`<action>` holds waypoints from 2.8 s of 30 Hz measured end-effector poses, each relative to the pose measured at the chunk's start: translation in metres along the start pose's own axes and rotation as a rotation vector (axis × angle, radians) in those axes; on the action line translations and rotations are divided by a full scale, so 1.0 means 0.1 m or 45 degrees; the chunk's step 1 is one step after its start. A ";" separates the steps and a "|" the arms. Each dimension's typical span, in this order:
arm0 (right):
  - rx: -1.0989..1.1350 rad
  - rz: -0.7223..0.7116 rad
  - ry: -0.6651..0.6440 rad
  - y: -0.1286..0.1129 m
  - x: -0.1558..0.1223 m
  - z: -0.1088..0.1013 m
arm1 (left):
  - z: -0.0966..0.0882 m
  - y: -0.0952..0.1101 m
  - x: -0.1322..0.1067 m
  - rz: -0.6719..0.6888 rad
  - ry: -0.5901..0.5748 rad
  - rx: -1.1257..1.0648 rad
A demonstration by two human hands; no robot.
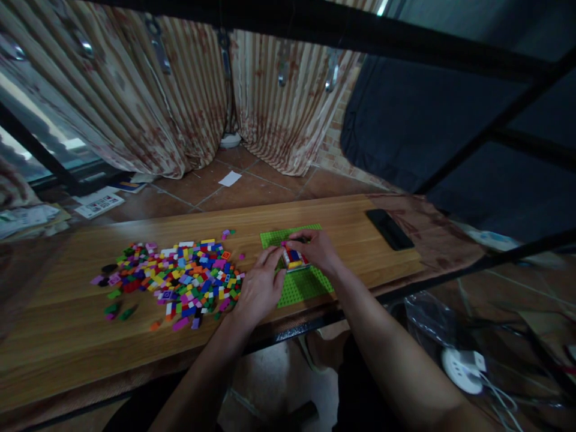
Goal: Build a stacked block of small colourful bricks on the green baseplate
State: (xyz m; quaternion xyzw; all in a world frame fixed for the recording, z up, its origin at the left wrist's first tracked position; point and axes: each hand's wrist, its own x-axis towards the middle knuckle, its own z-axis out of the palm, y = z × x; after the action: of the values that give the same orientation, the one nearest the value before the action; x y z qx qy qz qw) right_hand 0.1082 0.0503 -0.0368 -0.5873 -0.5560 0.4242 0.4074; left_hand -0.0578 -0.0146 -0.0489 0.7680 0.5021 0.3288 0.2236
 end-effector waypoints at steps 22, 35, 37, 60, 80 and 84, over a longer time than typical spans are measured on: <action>-0.044 -0.252 0.198 -0.05 -0.04 -0.05 | -0.71 -0.32 0.01 -0.485 0.423 0.223; -0.605 -0.769 -0.323 -0.25 -0.55 0.57 | -1.02 -0.44 -0.05 -0.670 0.669 0.086; -0.658 -0.784 -0.312 -0.23 -0.53 0.62 | -1.07 -0.48 -0.07 -0.683 0.713 0.050; -0.772 -0.819 -0.335 -0.22 -0.14 1.33 | -1.14 -0.48 -0.13 -0.663 0.554 0.001; -0.156 -0.677 0.106 -0.44 -0.24 0.51 | -1.02 -0.44 -0.11 -0.617 0.327 0.202; -0.105 -0.601 0.155 -0.31 -0.16 0.12 | -0.96 -0.42 -0.09 -0.605 0.288 0.228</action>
State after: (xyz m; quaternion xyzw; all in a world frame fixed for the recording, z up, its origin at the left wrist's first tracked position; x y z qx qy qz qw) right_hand 0.0868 0.0357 -0.0098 -0.4818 -0.6689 0.2581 0.5038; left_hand -0.1567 -0.0050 -0.0145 0.6039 0.7168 0.3051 0.1684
